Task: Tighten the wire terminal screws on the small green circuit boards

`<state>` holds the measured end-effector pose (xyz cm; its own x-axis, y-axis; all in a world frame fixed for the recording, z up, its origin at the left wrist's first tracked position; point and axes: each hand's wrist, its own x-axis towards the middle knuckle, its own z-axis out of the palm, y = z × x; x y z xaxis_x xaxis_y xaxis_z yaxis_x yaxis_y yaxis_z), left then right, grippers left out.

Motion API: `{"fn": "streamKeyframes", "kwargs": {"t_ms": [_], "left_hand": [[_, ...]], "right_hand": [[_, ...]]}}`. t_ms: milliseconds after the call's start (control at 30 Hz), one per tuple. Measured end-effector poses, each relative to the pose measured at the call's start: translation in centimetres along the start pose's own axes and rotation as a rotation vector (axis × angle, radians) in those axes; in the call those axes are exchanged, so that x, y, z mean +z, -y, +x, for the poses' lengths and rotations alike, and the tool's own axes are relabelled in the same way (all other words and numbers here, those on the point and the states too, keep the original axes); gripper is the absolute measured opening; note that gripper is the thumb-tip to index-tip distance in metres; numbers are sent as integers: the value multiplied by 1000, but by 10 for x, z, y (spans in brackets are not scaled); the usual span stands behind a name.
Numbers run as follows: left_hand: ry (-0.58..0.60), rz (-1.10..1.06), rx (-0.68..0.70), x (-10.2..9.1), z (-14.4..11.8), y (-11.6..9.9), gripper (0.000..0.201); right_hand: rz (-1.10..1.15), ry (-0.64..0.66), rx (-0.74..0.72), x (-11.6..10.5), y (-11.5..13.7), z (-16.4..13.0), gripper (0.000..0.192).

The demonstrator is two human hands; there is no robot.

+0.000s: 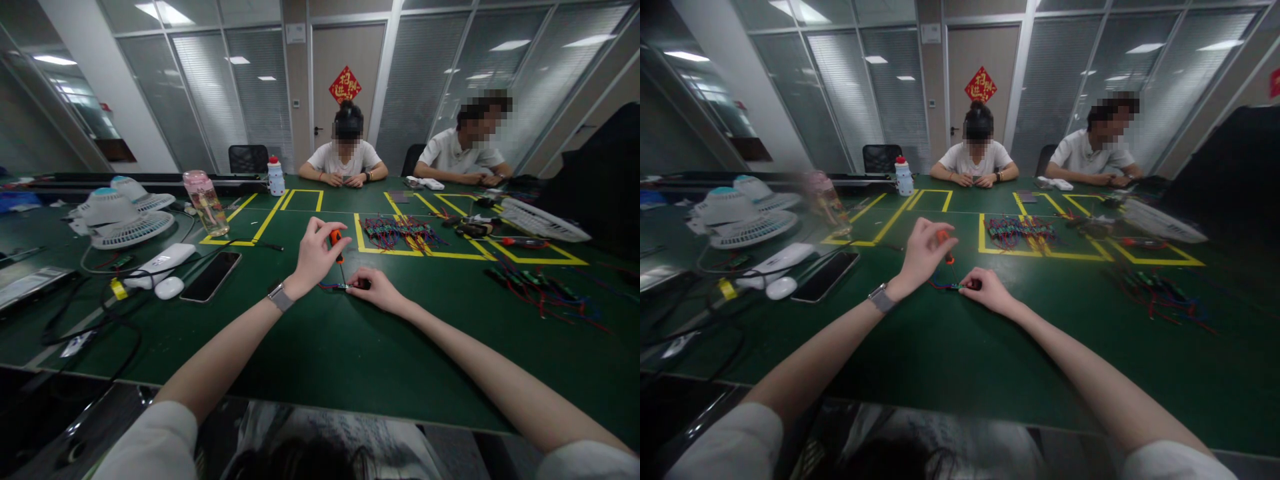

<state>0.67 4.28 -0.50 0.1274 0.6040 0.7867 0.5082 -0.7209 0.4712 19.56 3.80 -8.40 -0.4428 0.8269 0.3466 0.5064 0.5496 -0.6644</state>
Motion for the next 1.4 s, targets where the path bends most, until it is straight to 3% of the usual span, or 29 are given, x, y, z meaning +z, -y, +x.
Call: {"fn": "streamKeyframes", "kwargs": {"t_ms": [267,500,600,733,1000,1200,1400], "left_hand": [[78,-49,55,0,-2,2,37],[-61,-14,27,0,-3,0,25],[-20,-23,48,-3,-4,-3,21],[46,-47,104,-3,-4,-6,31],[-1,-79,37,1,-2,-4,18],[122,-120,77,-3,-3,-8,31],[73,-72,74,-1,-2,-7,20]], "right_hand": [[1,4,-1,-1,1,0,8],[0,-7,-2,0,1,0,7],[5,-1,-1,0,2,0,8],[6,4,2,0,2,0,9],[15,-2,-5,1,-1,0,9],[13,0,-8,1,-2,0,9],[9,-6,-10,1,-2,0,11]]}}
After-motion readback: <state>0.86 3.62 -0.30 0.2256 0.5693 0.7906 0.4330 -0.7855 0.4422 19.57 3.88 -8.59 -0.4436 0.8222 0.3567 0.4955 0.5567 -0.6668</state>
